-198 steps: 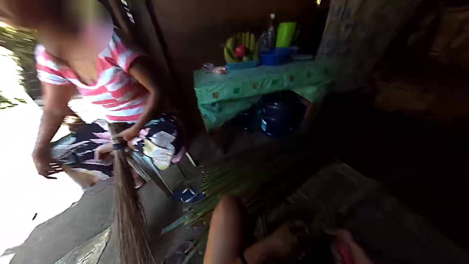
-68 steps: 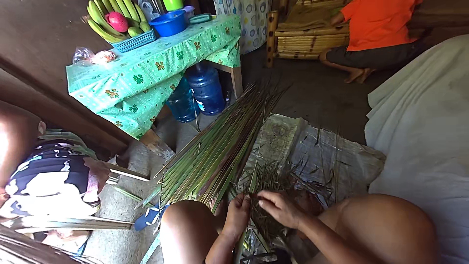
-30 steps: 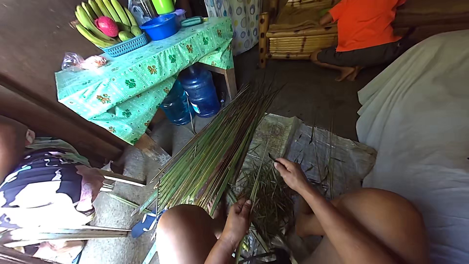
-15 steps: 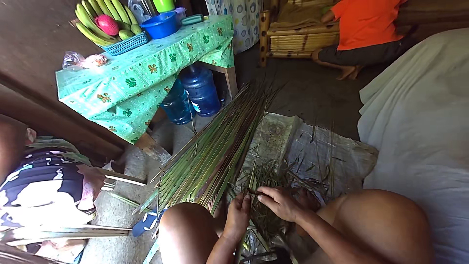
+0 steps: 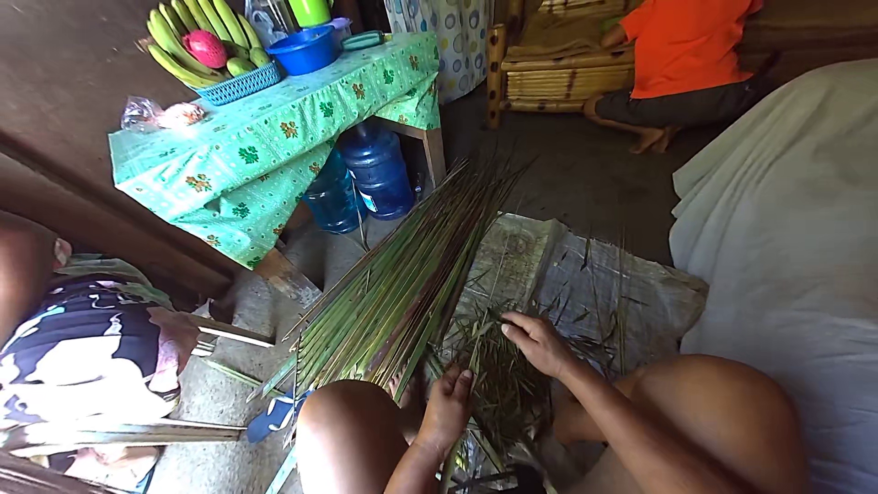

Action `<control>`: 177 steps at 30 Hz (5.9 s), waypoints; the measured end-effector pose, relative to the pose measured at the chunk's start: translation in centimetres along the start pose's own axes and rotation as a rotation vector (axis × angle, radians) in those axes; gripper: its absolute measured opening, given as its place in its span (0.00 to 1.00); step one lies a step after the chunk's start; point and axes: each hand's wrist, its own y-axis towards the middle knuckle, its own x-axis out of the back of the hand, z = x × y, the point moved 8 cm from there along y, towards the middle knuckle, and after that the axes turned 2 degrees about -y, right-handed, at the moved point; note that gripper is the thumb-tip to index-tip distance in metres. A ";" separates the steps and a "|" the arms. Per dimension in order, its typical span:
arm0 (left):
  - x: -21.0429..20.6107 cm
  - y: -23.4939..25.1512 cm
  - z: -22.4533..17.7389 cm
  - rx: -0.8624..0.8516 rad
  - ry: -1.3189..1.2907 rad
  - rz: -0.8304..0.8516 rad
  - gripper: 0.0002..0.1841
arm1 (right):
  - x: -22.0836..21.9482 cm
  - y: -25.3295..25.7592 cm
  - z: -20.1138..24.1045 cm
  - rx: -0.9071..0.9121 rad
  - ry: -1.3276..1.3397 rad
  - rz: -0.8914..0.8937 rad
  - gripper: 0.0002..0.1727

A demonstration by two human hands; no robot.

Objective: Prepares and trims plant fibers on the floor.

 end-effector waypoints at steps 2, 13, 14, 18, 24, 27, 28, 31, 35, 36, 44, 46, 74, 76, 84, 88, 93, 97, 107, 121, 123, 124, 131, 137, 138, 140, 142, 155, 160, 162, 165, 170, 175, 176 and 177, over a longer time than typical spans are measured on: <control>0.2 0.3 -0.1 0.014 0.001 -0.015 0.15 | -1.7 -1.3 1.6 0.008 0.112 0.122 0.23; 0.6 0.7 -0.8 -0.011 -0.015 -0.086 0.17 | -5.1 -4.3 5.8 0.269 -0.009 0.217 0.21; 0.6 0.6 -0.8 -0.014 -0.022 -0.079 0.16 | -5.0 -4.0 5.5 0.263 -0.022 0.196 0.21; 0.0 0.4 -0.3 0.022 -0.018 -0.037 0.16 | -3.8 -2.4 3.1 0.141 -0.059 0.142 0.22; 0.0 0.5 -0.3 0.051 -0.019 -0.028 0.16 | -3.1 -1.2 1.7 0.054 -0.074 0.088 0.23; -0.1 0.3 -0.2 0.048 -0.001 -0.009 0.16 | -2.0 -0.5 0.3 -0.081 -0.008 0.076 0.24; -0.1 0.2 -0.1 0.051 0.006 -0.004 0.16 | -1.3 -0.2 -0.4 -0.120 0.027 0.031 0.23; 0.1 0.1 0.0 0.056 0.025 -0.006 0.16 | 0.1 0.1 -1.2 -0.190 0.143 0.006 0.21; -0.1 0.6 -0.1 0.056 0.034 -0.013 0.16 | -3.6 -2.2 1.6 -0.341 0.561 0.264 0.21; -0.3 0.6 -0.2 0.058 0.024 -0.003 0.15 | -4.4 -2.5 2.0 -0.355 0.613 0.301 0.21; -0.1 0.6 0.0 0.064 0.021 -0.009 0.16 | -3.6 -2.8 2.8 -0.177 0.387 0.323 0.18; 0.2 0.8 -0.1 0.056 0.005 -0.037 0.16 | -4.8 -4.2 4.7 0.005 0.259 0.403 0.19; -0.9 0.1 0.4 0.129 -0.154 0.035 0.16 | -2.4 -0.8 1.0 0.059 -0.090 0.125 0.22; -1.1 0.0 0.4 0.134 -0.142 0.051 0.16 | -1.2 0.1 -0.4 -0.040 -0.013 0.077 0.22; -1.3 0.3 0.4 0.158 -0.168 0.074 0.18 | -2.6 -1.8 0.1 -0.357 0.578 0.197 0.20; -1.5 0.0 0.4 0.142 -0.146 0.101 0.18 | -3.8 -2.1 1.2 -0.331 0.659 0.217 0.19; -1.0 -0.2 0.2 0.127 -0.087 0.081 0.18 | -2.0 -1.5 1.0 -0.265 0.428 0.183 0.18; -0.2 0.5 0.2 0.108 -0.087 0.001 0.18 | -4.4 -4.2 4.9 0.068 0.132 0.367 0.18; -0.9 0.1 0.5 0.123 -0.112 0.024 0.16 | -1.0 -1.0 0.5 -0.094 -0.070 0.114 0.21; -0.7 0.5 0.4 0.149 -0.184 -0.004 0.16 | -3.5 -2.5 3.3 0.108 -0.075 0.224 0.21; -1.1 0.5 0.7 0.163 -0.170 0.013 0.16 | -2.5 -1.4 1.3 -0.007 -0.060 0.206 0.21; -1.2 0.5 0.8 0.168 -0.166 0.018 0.16 | -2.2 -1.1 0.7 -0.046 -0.041 0.197 0.21; -1.3 0.1 0.6 0.143 -0.113 0.048 0.16 | 1.2 0.1 -1.9 -0.202 -0.012 0.014 0.20; -1.5 0.8 0.4 0.148 -0.091 0.066 0.17 | -3.1 -2.1 0.5 -0.379 0.646 0.253 0.20; -1.6 0.8 0.5 0.146 -0.093 0.074 0.17 | -3.7 -2.2 0.7 -0.389 0.689 0.276 0.20; -1.7 0.6 0.4 0.138 -0.087 0.093 0.17 | -3.2 -1.8 0.4 -0.412 0.723 0.220 0.19; -1.5 0.3 0.3 0.124 -0.062 0.098 0.16 | -1.9 -1.3 -0.2 -0.421 0.676 0.144 0.19; -1.1 0.8 0.4 0.104 -0.070 0.040 0.15 | -1.9 -2.2 2.0 -0.001 -0.118 0.179 0.21; -1.1 0.8 0.9 0.123 -0.047 0.060 0.14 | 0.7 -0.7 -0.4 -0.126 -0.001 0.041 0.19; -0.9 0.8 0.9 0.135 -0.081 0.049 0.14 | -0.8 -2.1 1.2 -0.095 0.138 0.153 0.21; -0.8 1.1 0.5 0.106 -0.109 0.042 0.15 | -3.4 -3.6 3.2 0.001 0.129 0.281 0.21; -1.2 0.8 0.7 0.081 -0.072 0.078 0.14 | -2.1 -2.4 2.0 0.108 -0.114 0.087 0.22; -1.3 0.5 0.9 0.088 -0.027 0.095 0.14 | 1.8 -0.2 -1.5 -0.119 -0.158 -0.058 0.20; -1.3 0.4 1.0 0.091 -0.036 0.091 0.14 | 2.3 -0.2 -1.7 -0.155 -0.102 -0.068 0.19; -1.3 0.4 0.9 0.097 -0.046 0.084 0.14 | 2.4 -0.4 -1.8 -0.188 -0.024 -0.063 0.18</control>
